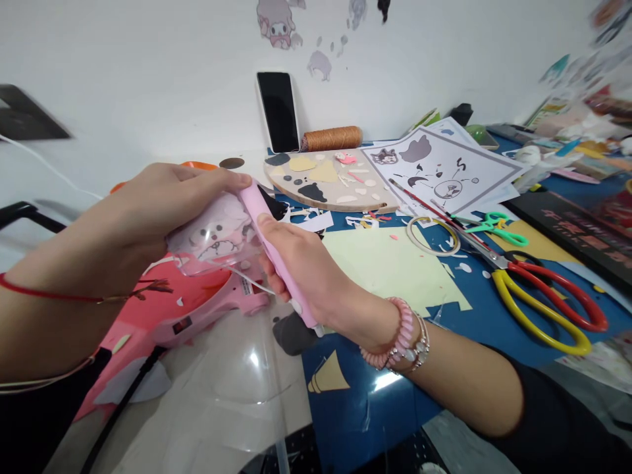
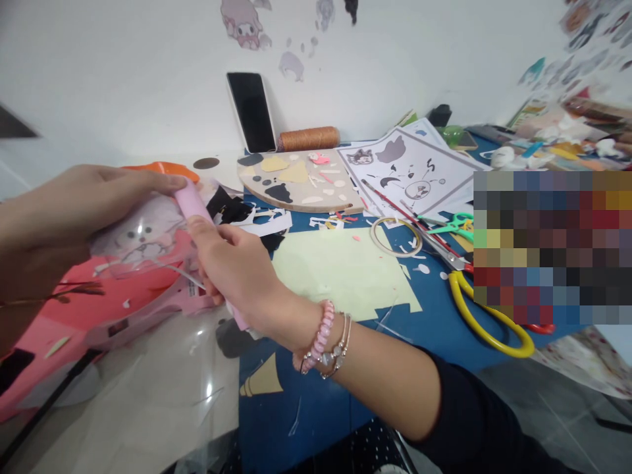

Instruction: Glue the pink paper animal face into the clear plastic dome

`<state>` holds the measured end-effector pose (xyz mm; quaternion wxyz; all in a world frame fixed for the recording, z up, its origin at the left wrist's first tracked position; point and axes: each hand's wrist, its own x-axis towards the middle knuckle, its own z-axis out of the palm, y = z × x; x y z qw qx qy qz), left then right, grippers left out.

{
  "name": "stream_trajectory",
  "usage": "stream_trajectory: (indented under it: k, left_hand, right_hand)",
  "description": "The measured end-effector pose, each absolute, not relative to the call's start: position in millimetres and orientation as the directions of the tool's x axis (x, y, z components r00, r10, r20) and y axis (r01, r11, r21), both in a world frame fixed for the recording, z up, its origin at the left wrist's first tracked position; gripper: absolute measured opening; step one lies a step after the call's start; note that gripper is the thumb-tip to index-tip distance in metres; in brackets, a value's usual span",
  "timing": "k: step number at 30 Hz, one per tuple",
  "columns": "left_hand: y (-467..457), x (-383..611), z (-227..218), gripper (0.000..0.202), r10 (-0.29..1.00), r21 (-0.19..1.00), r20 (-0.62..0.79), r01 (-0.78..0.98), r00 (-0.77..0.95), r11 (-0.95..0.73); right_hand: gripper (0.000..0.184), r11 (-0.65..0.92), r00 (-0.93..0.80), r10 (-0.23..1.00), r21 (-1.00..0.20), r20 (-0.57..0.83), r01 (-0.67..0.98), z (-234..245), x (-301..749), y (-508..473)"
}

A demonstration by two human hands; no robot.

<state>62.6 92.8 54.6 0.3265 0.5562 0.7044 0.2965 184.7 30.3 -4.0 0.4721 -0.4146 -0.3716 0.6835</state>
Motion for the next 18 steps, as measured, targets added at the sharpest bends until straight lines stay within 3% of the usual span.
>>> stream_trajectory:
  k: [18]
  left_hand:
    - [92.8, 63.6, 57.2, 0.03, 0.975, 0.743, -0.157, 0.632, -0.155, 0.22]
  right_hand:
    - [0.037, -0.27, -0.215, 0.955, -0.893, -0.202, -0.361, -6.2, 184.4, 30.6]
